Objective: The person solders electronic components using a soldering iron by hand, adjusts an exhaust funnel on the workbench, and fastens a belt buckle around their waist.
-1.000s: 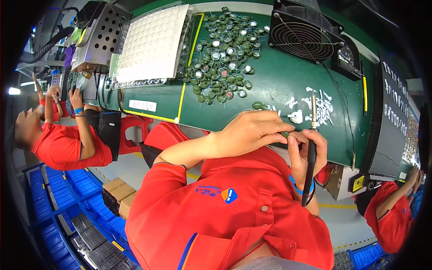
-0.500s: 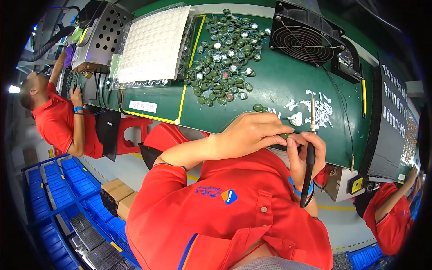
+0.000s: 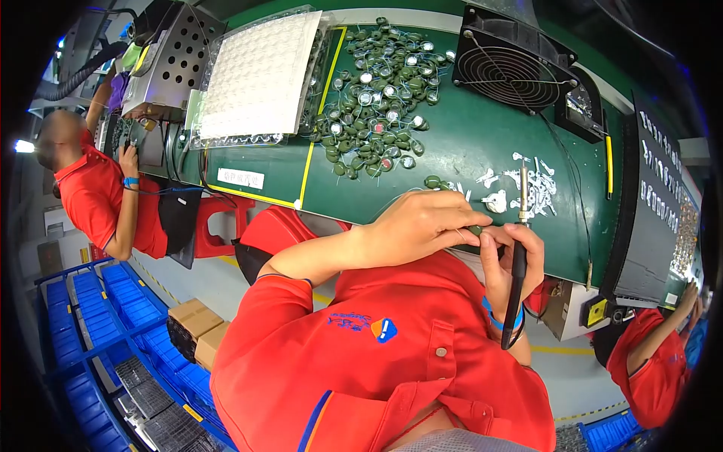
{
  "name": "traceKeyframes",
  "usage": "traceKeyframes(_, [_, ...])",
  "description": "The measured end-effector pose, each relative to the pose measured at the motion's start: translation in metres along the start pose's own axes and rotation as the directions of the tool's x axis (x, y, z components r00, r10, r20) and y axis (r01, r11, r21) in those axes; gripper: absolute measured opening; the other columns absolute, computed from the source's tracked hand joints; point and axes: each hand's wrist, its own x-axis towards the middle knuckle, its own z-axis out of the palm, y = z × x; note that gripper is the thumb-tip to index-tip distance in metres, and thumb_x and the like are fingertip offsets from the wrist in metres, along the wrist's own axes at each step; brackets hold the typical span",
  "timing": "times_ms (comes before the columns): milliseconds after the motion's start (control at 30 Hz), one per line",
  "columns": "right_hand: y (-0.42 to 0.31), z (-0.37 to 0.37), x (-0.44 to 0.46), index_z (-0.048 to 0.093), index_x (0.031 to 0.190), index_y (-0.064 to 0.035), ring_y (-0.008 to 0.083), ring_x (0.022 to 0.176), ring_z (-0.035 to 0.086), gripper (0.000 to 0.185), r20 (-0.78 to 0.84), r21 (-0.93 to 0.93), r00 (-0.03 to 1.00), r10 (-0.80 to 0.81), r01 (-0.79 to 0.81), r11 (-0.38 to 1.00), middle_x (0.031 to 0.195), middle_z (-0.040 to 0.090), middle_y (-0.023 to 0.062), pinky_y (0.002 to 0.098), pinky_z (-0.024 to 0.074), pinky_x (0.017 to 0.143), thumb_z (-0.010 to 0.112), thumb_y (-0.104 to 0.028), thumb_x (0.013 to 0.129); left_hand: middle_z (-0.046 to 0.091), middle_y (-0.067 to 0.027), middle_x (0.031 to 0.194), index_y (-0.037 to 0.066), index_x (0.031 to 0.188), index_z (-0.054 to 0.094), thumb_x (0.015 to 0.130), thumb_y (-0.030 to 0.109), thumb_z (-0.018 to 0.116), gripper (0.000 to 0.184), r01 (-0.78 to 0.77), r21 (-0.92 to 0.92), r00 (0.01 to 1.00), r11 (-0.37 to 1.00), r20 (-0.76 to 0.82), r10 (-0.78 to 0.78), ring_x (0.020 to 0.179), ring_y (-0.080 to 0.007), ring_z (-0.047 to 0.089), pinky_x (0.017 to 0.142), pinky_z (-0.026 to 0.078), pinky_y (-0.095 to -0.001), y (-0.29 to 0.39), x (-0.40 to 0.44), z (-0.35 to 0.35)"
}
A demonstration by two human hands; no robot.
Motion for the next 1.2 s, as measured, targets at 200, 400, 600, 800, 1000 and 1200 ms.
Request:
traceKeyframes(200, [0.0,0.002,0.003,0.054,0.109,-0.001,0.0118,0.068,0.064,0.036,-0.058,-0.015,0.997,-0.044,0.043,0.999,0.081,0.069,0.0102,0.0228,0.0509,0.062,0.072,0.008,0.078,0.065,-0.0073,0.084,0.006,0.106,0.07,0.077,0.013,0.075,0.031,-0.007,0.005,1.0,1.0,-0.012,0.007,0.074,-0.0224,0.063,0.063,0.05,-0.0322,0.0,0.0,0.001])
traceKeyframes(400, [-0.002,-0.001,-0.001,0.051,0.112,-0.0002,0.0137,0.073,0.063,0.037,-0.03,0.033,1.0,-0.002,0.003,0.999,0.084,0.067,0.0114,0.0247,0.0495,0.068,0.068,0.009,0.081,0.066,-0.0065,0.086,0.007,0.106,0.069,0.078,0.016,0.074,0.029,-0.02,-0.022,0.999,1.0,-0.041,0.019,0.076,-0.0227,0.064,0.064,0.051,-0.0337,0.001,0.0,0.001])
traceKeyframes(600, [0.008,-0.003,-0.007,0.046,0.118,0.0,0.0168,0.086,0.061,0.038,-0.025,0.037,0.999,0.038,-0.037,0.999,0.091,0.063,0.0125,0.0279,0.0479,0.079,0.062,0.01,0.085,0.064,-0.0062,0.087,0.006,0.106,0.068,0.082,0.021,0.072,0.029,-0.054,0.024,0.997,0.998,-0.046,0.056,0.076,-0.0242,0.063,0.065,0.052,-0.0341,-0.002,-0.001,-0.002])
traceKeyframes(800, [0.008,-0.004,-0.008,0.044,0.121,-0.0007,0.0167,0.087,0.061,0.038,0.012,0.042,0.999,0.048,-0.048,0.998,0.091,0.063,0.0128,0.0284,0.0473,0.081,0.06,0.009,0.087,0.063,-0.0072,0.088,0.006,0.107,0.066,0.083,0.024,0.07,0.03,-0.052,-0.007,0.999,0.999,-0.013,0.052,0.077,-0.026,0.063,0.066,0.052,-0.0349,-0.001,0.0,-0.002])
traceKeyframes(1000, [0.009,-0.003,-0.008,0.045,0.121,-0.0008,0.0163,0.084,0.06,0.038,-0.003,0.022,1.0,0.031,-0.031,0.999,0.091,0.063,0.0127,0.0285,0.0476,0.08,0.061,0.008,0.088,0.062,-0.0073,0.088,0.006,0.105,0.067,0.083,0.025,0.07,0.029,-0.033,-0.015,0.999,0.999,0.011,0.033,0.077,-0.0264,0.063,0.065,0.052,-0.0353,0.0,-0.001,-0.003])
traceKeyframes(1200, [0.002,0.001,-0.007,0.05,0.118,-0.001,0.0166,0.083,0.062,0.04,-0.013,0.021,1.0,0.021,-0.021,1.0,0.093,0.063,0.0121,0.027,0.0494,0.073,0.066,0.01,0.083,0.063,-0.0068,0.084,0.006,0.099,0.069,0.082,0.023,0.072,0.024,-0.08,0.073,0.997,0.994,-0.018,0.081,0.074,-0.0261,0.062,0.064,0.05,-0.0342,0.003,-0.001,-0.008])
